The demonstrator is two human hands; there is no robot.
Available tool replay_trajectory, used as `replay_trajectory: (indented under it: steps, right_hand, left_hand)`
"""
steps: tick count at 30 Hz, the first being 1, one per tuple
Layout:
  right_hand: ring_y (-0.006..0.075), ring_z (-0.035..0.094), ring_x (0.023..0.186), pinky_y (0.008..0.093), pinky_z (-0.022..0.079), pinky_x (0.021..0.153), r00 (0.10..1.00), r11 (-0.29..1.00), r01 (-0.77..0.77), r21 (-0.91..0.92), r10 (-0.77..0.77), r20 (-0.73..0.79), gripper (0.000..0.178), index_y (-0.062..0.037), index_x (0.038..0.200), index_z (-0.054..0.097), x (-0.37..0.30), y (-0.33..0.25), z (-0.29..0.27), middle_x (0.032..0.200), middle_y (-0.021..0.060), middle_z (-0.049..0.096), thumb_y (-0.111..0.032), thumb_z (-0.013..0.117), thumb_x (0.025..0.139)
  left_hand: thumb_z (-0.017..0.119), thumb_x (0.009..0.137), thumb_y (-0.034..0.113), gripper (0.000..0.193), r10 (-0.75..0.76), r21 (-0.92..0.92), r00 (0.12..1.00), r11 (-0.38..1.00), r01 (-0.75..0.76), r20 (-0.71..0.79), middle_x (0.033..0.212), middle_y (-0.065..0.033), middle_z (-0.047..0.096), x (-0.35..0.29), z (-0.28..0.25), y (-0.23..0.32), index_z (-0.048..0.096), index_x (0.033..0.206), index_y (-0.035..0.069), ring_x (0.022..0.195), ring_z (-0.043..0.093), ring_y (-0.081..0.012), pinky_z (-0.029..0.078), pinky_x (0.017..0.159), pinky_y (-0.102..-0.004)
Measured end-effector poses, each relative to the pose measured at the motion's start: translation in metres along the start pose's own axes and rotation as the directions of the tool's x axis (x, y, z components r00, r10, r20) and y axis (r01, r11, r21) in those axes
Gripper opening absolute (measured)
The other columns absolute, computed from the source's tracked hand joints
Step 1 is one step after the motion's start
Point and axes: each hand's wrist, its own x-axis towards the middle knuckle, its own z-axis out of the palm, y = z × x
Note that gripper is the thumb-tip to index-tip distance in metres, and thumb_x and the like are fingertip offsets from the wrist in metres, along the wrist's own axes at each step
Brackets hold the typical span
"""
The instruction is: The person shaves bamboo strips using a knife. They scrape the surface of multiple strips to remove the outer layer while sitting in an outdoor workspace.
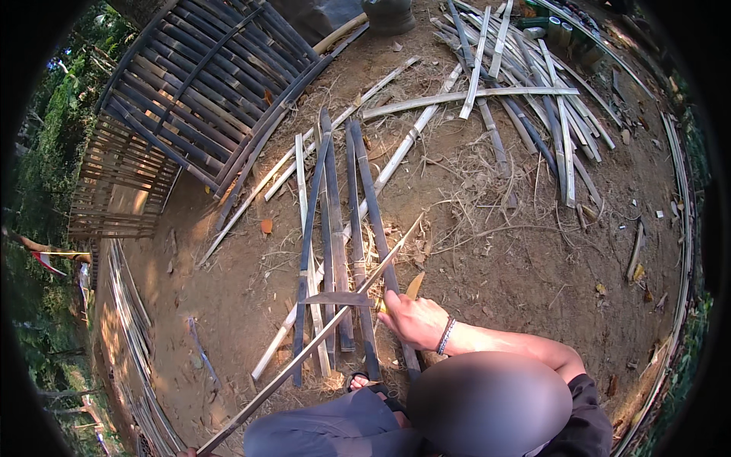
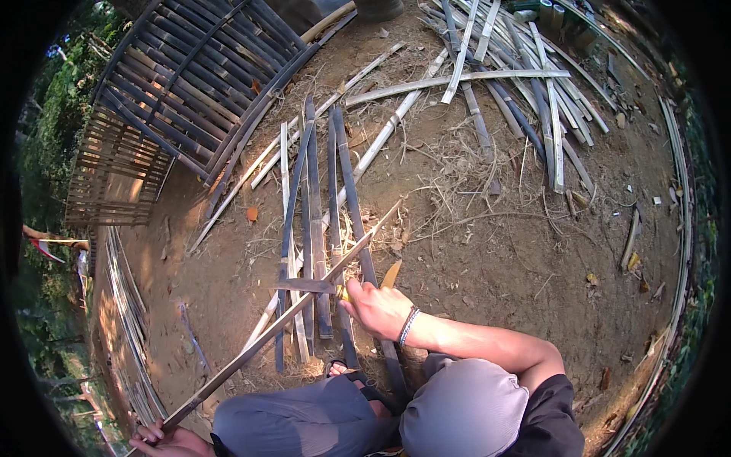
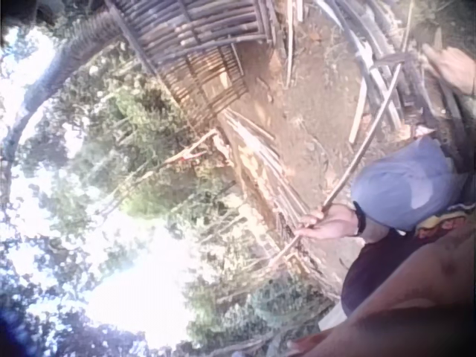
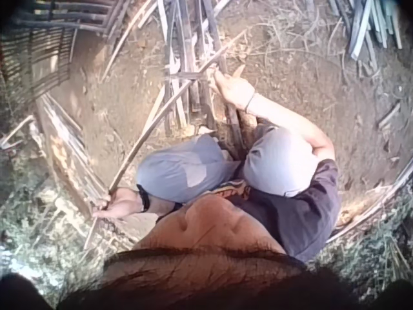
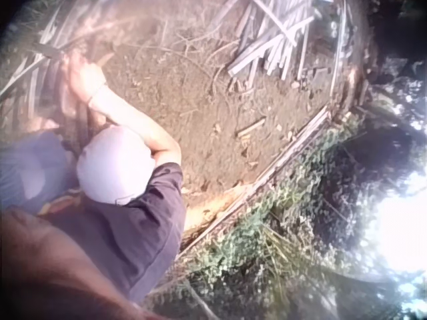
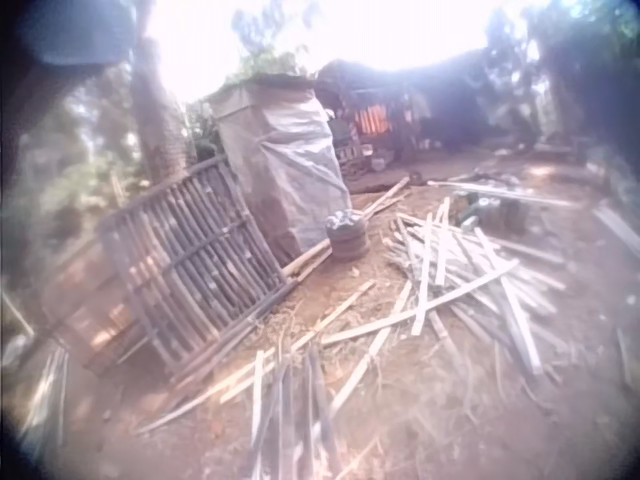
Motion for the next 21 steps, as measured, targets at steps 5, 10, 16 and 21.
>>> replay_trajectory:
  steps: [5,10,16,21]
  right_hand:
    - [0.0465,0.060,0.065,0.0539,0.050,0.057,0.998,0.997,-0.039,0.068,0.042,-0.042,0.034,0.0009,0.091,0.039,0.016,0.039,0.015,0.070,0.0269,0.060,-0.032,0.044,0.098]
    - [0.0474,0.059,0.063,0.0545,0.048,0.055,0.987,0.986,-0.145,0.088,0.150,-0.057,0.034,0.0009,0.092,0.038,0.016,0.052,0.012,0.064,0.0274,0.058,-0.032,0.041,0.099]
    - [0.0470,0.060,0.065,0.0542,0.050,0.059,0.995,0.994,0.077,0.072,-0.081,0.054,0.037,0.0005,0.093,0.040,0.009,0.008,0.008,0.064,0.0258,0.059,-0.036,0.043,0.098]
    - [0.0484,0.060,0.064,0.0544,0.050,0.057,0.975,0.981,-0.194,-0.021,0.190,-0.116,0.039,0.0031,0.090,0.043,0.031,0.077,0.010,0.067,0.0292,0.060,-0.034,0.041,0.099]
  left_hand:
    - [0.050,0.098,0.032,0.028,-0.024,-0.041,1.000,0.999,0.024,0.002,0.067,0.0011,0.042,0.003,0.003,0.001,0.048,0.078,0.011,0.062,0.040,-0.0139,0.035,0.061,-0.0259]
    - [0.052,0.097,0.031,0.030,-0.043,0.002,0.999,0.999,0.043,-0.016,0.066,-0.0003,0.043,0.005,-0.003,-0.001,0.048,0.075,0.012,0.063,0.041,-0.0153,0.036,0.064,-0.0276]
    - [0.052,0.097,0.032,0.032,-0.004,-0.005,0.999,1.000,0.004,-0.052,0.065,0.0007,0.041,0.003,0.006,-0.001,0.046,0.073,0.012,0.063,0.040,-0.0149,0.034,0.063,-0.0278]
    - [0.053,0.096,0.031,0.033,-0.053,-0.024,0.997,0.998,0.052,-0.062,0.064,0.0010,0.041,0.002,0.006,-0.001,0.045,0.070,0.012,0.061,0.040,-0.0147,0.034,0.063,-0.0273]
